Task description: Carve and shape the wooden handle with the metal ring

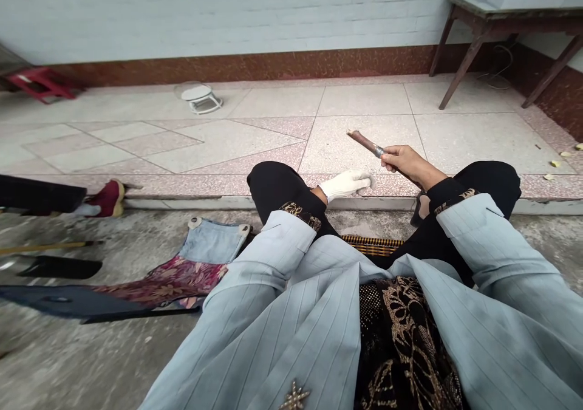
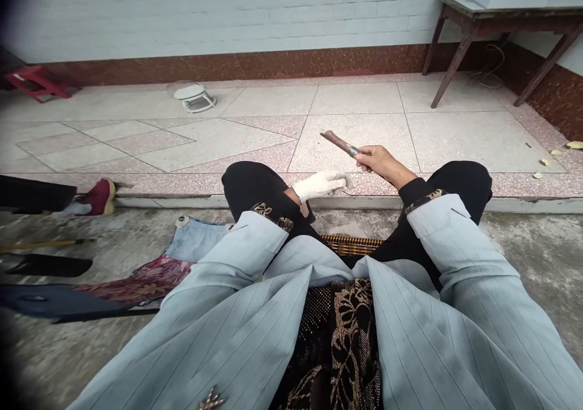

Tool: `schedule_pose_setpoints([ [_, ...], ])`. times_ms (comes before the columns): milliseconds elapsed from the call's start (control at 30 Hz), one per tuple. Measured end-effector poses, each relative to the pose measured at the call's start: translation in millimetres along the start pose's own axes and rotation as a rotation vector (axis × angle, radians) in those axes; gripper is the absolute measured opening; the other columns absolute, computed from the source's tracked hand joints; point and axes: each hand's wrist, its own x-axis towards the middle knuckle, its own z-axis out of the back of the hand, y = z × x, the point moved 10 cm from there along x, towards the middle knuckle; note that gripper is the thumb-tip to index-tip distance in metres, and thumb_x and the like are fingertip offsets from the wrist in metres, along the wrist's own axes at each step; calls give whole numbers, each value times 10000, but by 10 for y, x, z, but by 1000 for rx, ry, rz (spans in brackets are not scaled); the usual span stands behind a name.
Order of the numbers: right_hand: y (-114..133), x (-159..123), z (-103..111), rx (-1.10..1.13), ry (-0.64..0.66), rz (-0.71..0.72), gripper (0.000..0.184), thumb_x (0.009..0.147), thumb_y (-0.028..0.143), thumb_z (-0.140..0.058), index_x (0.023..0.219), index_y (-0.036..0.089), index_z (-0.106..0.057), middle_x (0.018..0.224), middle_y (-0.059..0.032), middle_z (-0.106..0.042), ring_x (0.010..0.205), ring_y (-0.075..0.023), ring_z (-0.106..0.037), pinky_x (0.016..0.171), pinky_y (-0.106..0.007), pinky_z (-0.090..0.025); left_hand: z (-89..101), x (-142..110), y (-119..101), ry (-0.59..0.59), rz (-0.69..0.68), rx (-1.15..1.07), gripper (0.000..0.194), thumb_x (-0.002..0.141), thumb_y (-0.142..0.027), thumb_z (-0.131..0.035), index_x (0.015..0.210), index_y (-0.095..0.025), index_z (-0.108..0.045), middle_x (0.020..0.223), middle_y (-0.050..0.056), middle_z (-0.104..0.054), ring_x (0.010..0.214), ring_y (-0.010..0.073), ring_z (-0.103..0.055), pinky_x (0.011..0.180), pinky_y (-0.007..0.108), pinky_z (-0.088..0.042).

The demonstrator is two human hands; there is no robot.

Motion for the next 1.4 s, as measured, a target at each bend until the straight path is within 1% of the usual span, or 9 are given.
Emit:
schedule_pose_setpoints([
  [300,-300,114,294,52,-205,-110,162,937,155,-540,784,134,-587,701,-21,-579,504,-71,-451,465,-218,-329,-84,73,132,40,10,47,177,845,-294,-608,926,-180,-717,620,28,-605,591,134,-525,593,259,-440],
  [500,-354,127,433,-642,-264,-178,205,905,300,-614,985,139,-711,862,-92,-693,688,-161,-591,588,-267,-399,-78,59,114,66,29,133,162,809,-261,-614,897,-192,-730,698,62,-653,717,187,-603,676,289,-465],
  [633,-397,141,250,-1077,-98,-179,302,911,364,-594,1107,180,-731,1046,-128,-711,928,-252,-637,703,-305,-423,-57,-9,58,56,33,134,67,764,-236,-664,799,-214,-717,629,61,-621,680,199,-611,657,310,-470],
  [767,-542,115,37,-1185,179,-177,213,864,303,-659,997,179,-770,977,-139,-712,892,-257,-636,706,-322,-420,-27,-49,-90,23,1,122,80,799,-243,-642,771,-189,-695,585,29,-582,631,161,-576,631,286,-447],
  [900,-647,-98,-198,-962,535,-208,69,759,242,-750,811,210,-781,673,-41,-651,658,-180,-577,655,-306,-394,40,-72,-282,-13,-27,111,128,819,-234,-590,729,-180,-663,590,9,-571,645,146,-553,584,244,-401],
  [1000,-450,-343,-392,-584,771,-161,211,758,324,-744,934,213,-784,636,12,-613,599,-133,-517,635,-281,-391,143,-99,-405,-79,-28,50,136,834,-218,-567,731,-173,-643,577,17,-552,643,148,-533,552,234,-379],
  [1067,-126,-318,-326,-371,649,-26,265,793,349,-716,1003,194,-762,697,13,-617,631,-117,-502,639,-265,-393,198,-119,-447,-121,-16,-8,124,857,-220,-561,774,-173,-640,586,26,-552,649,152,-529,553,239,-389],
  [1200,242,-156,131,-110,131,85,146,854,286,-660,868,149,-706,689,-10,-588,611,-103,-468,602,-252,-402,168,-128,-471,-126,-10,-96,152,911,-234,-517,830,-174,-631,625,34,-563,634,140,-512,561,246,-415],
  [1400,7,46,456,-135,-207,8,168,909,250,-611,935,106,-692,744,-59,-623,583,-103,-497,542,-248,-402,-71,-106,-455,9,-9,-75,178,897,-194,-528,755,-157,-629,585,15,-515,567,117,-487,520,234,-399],
])
